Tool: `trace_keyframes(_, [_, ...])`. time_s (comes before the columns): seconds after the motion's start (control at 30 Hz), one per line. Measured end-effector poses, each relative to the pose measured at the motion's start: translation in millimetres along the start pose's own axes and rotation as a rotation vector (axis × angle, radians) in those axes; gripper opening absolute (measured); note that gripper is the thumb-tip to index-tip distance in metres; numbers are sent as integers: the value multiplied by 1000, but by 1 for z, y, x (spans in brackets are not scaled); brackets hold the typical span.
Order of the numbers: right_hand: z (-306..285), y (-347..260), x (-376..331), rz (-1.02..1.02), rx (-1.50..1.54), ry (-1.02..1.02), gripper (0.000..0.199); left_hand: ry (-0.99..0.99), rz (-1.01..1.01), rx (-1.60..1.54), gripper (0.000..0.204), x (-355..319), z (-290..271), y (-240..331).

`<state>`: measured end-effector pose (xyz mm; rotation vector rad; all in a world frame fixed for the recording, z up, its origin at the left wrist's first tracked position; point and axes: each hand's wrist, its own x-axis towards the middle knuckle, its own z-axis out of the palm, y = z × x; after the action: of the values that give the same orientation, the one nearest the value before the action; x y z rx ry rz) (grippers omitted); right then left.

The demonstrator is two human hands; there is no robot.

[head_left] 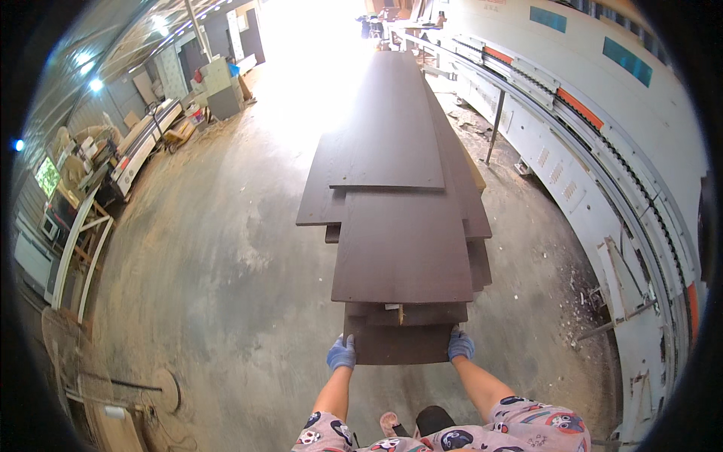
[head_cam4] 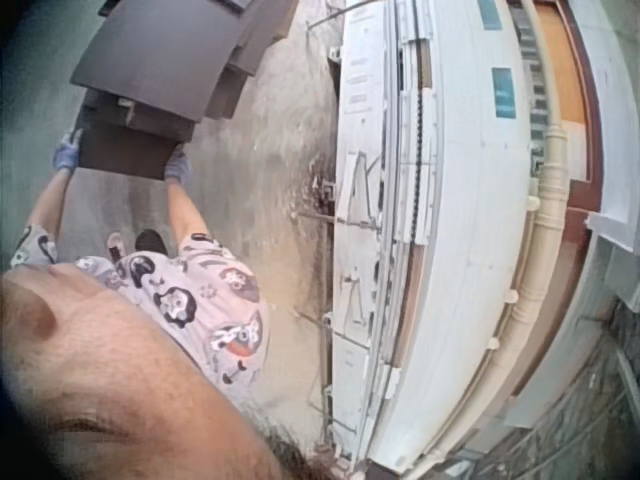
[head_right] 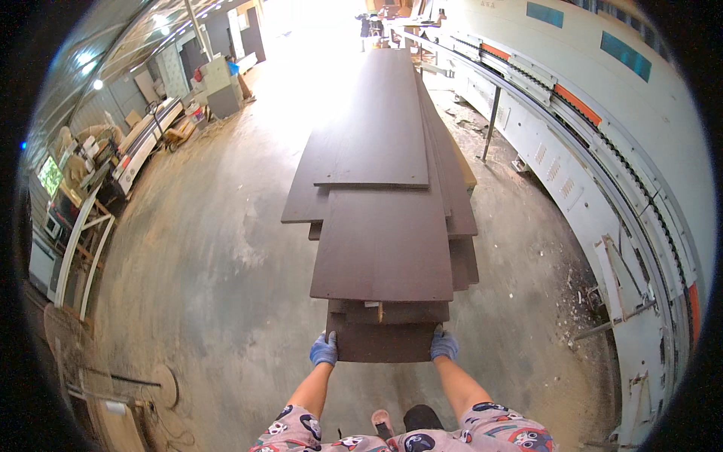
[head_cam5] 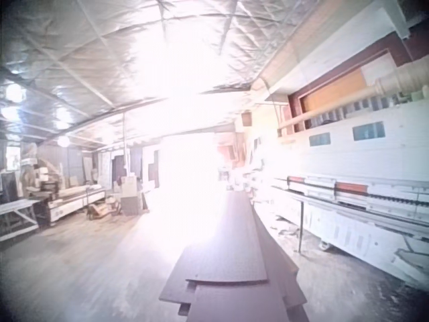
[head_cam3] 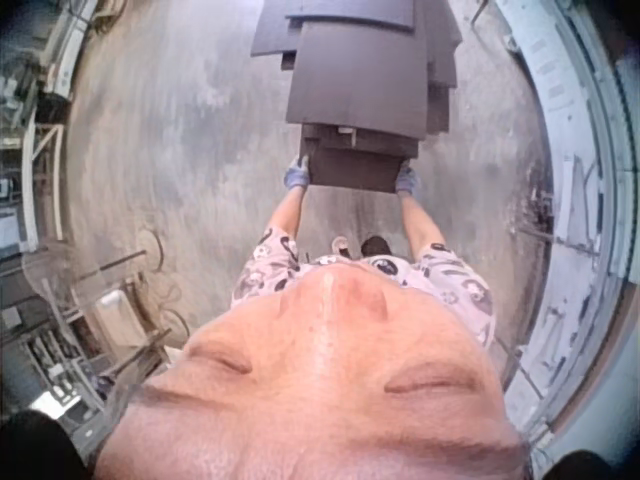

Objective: The person picks up large flat panels from a stack, carries them across the workshop, and places them onto a conveyor or staging area. The person repeats this process multiple times, handling each panel individually.

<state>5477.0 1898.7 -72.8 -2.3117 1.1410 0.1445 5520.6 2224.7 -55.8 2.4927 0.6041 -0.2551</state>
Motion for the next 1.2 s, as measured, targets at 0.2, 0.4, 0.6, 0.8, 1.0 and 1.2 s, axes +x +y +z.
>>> trace_keyframes(0.2, [36,-126,88,-18,82,-41,61,45,33,74,50,154,-14,58])
trace_keyframes(0.4, [60,-257,178,21,120,-121,64,75,67,49,49,296,-36,135])
trace_keyframes(0.6, [76,-371,274,31,101,-86,59,24,58,-31,49,435,-42,205])
trace_keyframes(0.8, [117,-449,387,-179,87,-85,55,56,129,3,52,558,-28,257])
trace_keyframes(1.0, [114,-556,453,49,13,-1,56,-86,72,12,56,666,-49,345])
trace_keyframes(1.2, [134,-638,537,-12,-27,26,57,-153,77,76,59,766,-65,409])
